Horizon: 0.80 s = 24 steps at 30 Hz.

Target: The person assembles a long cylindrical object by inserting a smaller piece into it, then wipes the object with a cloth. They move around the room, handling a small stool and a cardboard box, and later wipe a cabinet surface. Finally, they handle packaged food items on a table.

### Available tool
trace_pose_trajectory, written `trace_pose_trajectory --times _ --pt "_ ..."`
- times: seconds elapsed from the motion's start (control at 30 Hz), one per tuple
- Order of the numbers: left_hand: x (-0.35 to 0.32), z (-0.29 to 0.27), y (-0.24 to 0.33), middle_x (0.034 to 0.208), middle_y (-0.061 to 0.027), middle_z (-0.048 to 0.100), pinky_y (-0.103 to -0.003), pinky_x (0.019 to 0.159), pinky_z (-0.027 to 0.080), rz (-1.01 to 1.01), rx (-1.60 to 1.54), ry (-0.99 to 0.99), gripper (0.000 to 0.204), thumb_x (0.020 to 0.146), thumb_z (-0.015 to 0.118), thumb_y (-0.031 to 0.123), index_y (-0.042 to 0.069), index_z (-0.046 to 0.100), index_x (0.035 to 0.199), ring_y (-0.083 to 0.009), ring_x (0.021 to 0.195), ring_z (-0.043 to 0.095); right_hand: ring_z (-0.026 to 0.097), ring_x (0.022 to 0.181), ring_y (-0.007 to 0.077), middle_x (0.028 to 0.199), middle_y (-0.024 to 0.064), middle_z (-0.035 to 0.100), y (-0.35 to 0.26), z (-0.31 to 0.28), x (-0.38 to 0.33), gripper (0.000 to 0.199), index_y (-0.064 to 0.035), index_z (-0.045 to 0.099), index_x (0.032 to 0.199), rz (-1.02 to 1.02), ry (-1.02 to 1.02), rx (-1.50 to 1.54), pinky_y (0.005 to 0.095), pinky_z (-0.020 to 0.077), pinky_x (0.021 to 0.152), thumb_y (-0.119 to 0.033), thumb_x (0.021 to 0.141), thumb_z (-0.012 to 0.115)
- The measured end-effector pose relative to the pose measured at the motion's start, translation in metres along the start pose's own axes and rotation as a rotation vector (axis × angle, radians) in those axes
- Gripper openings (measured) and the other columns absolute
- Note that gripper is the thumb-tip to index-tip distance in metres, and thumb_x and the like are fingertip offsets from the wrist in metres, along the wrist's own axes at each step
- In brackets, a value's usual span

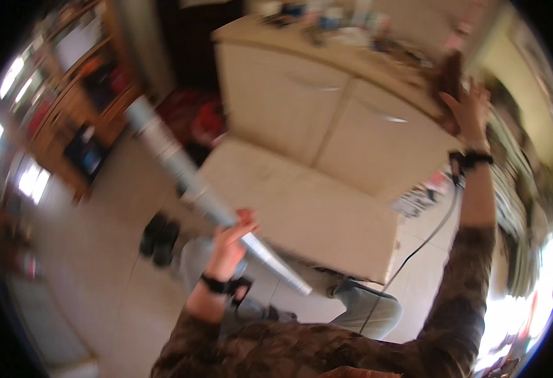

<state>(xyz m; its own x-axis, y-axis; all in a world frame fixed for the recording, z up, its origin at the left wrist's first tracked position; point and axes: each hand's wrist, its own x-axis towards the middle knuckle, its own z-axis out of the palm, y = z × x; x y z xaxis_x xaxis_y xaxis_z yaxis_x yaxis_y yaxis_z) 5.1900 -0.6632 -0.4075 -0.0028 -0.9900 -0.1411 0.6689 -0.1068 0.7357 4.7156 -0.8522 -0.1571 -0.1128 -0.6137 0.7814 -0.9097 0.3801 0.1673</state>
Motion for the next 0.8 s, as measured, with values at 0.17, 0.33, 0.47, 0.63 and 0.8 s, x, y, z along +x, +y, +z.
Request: trace_pose_trajectory --times 0.17,0.33,0.47,0.63,0.8 --pt "0.016 0.020 0.006 0.096 -0.0053 0.056 -0.033 0.081 0.046 0.051 0.052 -0.042 0.020 0.092 0.058 0.024 0.004 0.055 0.096 -0.0134 0.085 0.053 0.039 0.129 0.0325 0.139 0.0165 0.042 -0.118 -0.050 -0.220 0.088 -0.0055 0.035 0.140 -0.704 -0.755 0.918 0.0415 0.0322 0.106 -0.031 0.069 0.080" --pt "0.022 0.038 0.020 0.096 -0.0076 0.057 -0.039 0.086 0.048 0.115 -0.178 0.025 0.047 0.095 0.043 0.049 0.004 0.051 0.105 -0.0173 0.086 0.054 0.058 0.102 0.0259 0.117 0.0174 0.057 -0.097 -0.098 -0.383 0.076 -0.0016 0.039 0.136 -0.145 -1.325 1.245 0.0344 0.0465 0.086 -0.018 0.072 0.077" --pt "0.016 0.044 0.026 0.105 -0.0124 0.057 -0.040 0.093 0.046 0.103 -0.399 -0.184 0.052 0.093 0.046 0.051 0.004 0.045 0.114 -0.0228 0.094 0.057 0.055 0.067 0.0101 0.083 0.0035 0.059 -0.073 -0.128 -0.421 0.051 -0.0015 0.048 0.125 0.603 -1.264 1.507 0.0254 0.0487 0.061 -0.008 0.079 0.070" --pt "-0.001 0.067 0.016 0.124 -0.0164 0.053 -0.043 0.097 0.043 0.101 -0.149 -0.339 0.039 0.097 0.047 0.034 0.005 0.043 0.122 -0.0279 0.111 0.054 0.051 0.056 0.0095 0.076 0.0051 0.056 -0.046 -0.143 -0.439 0.048 0.0018 0.050 0.121 0.663 -1.033 1.772 0.0212 0.0406 0.049 -0.026 0.085 0.066" --pt "-0.012 0.079 0.016 0.125 -0.0153 0.054 -0.038 0.093 0.044 0.136 0.114 -0.372 0.032 0.093 0.054 0.014 0.008 0.044 0.123 -0.0272 0.115 0.054 0.040 0.044 0.0088 0.057 0.0010 0.046 -0.032 -0.146 -0.440 0.051 0.0029 0.057 0.109 0.825 -1.090 1.859 0.0217 0.0292 0.040 -0.044 0.091 0.050"
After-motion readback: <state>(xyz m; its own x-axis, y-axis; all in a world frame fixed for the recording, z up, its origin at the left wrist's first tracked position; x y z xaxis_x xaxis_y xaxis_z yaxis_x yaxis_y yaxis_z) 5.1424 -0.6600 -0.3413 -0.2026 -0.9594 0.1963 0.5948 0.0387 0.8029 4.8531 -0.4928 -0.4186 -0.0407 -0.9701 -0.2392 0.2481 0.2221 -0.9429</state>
